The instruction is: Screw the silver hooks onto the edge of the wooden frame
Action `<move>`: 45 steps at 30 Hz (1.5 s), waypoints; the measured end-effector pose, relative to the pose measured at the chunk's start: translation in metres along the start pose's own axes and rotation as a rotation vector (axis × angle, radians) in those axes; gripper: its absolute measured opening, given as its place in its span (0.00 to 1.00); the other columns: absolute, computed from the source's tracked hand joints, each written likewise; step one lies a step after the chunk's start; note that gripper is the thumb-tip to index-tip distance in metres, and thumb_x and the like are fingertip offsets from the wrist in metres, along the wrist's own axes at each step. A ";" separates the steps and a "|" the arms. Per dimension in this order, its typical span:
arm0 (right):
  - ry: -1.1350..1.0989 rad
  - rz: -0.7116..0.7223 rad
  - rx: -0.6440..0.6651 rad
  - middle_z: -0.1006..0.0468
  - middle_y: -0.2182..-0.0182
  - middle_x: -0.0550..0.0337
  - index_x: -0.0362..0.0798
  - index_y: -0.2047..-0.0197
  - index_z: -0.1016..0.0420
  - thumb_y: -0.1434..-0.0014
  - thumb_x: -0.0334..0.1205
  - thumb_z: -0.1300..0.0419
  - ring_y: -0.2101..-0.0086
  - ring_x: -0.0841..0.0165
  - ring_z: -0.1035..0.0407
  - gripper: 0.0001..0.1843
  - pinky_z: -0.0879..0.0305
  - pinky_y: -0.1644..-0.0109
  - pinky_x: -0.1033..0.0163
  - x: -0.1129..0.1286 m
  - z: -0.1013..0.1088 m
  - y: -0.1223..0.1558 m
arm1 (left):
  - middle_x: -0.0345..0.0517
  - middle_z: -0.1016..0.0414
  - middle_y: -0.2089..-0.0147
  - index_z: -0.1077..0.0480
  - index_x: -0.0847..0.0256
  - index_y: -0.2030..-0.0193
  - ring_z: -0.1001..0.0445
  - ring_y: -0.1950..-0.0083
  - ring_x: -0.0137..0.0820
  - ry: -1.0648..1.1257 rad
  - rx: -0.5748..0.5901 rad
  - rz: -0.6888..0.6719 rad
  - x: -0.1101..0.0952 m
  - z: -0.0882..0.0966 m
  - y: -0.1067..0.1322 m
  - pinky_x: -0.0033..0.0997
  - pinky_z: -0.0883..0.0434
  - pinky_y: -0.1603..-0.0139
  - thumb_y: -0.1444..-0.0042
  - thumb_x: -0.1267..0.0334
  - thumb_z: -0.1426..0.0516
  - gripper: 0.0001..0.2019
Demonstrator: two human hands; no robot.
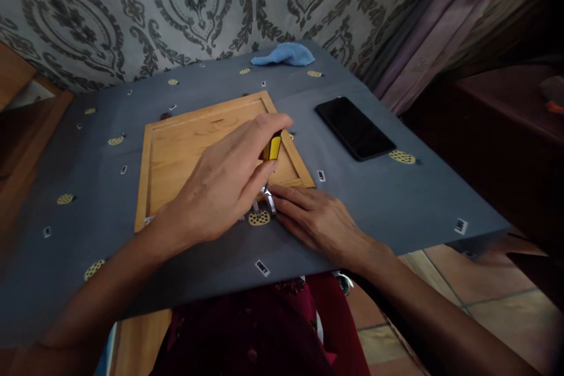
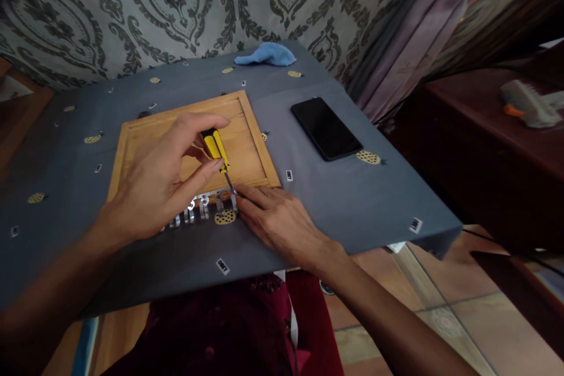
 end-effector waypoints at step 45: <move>0.012 -0.014 0.002 0.21 0.48 0.49 0.44 0.48 0.26 0.32 0.33 0.50 0.55 0.62 0.23 0.15 0.23 0.55 0.55 0.001 0.001 -0.001 | 0.46 0.27 0.47 0.39 0.61 0.43 0.24 0.51 0.31 -0.166 0.002 -0.027 -0.005 -0.001 0.000 0.31 0.25 0.54 0.36 0.71 0.48 0.15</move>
Point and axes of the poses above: each hand's wrist, its own y-axis away from the middle knuckle, its own z-axis out of the back of the hand, x = y × z, the point moved 4 cm from there along -y, towards the middle knuckle
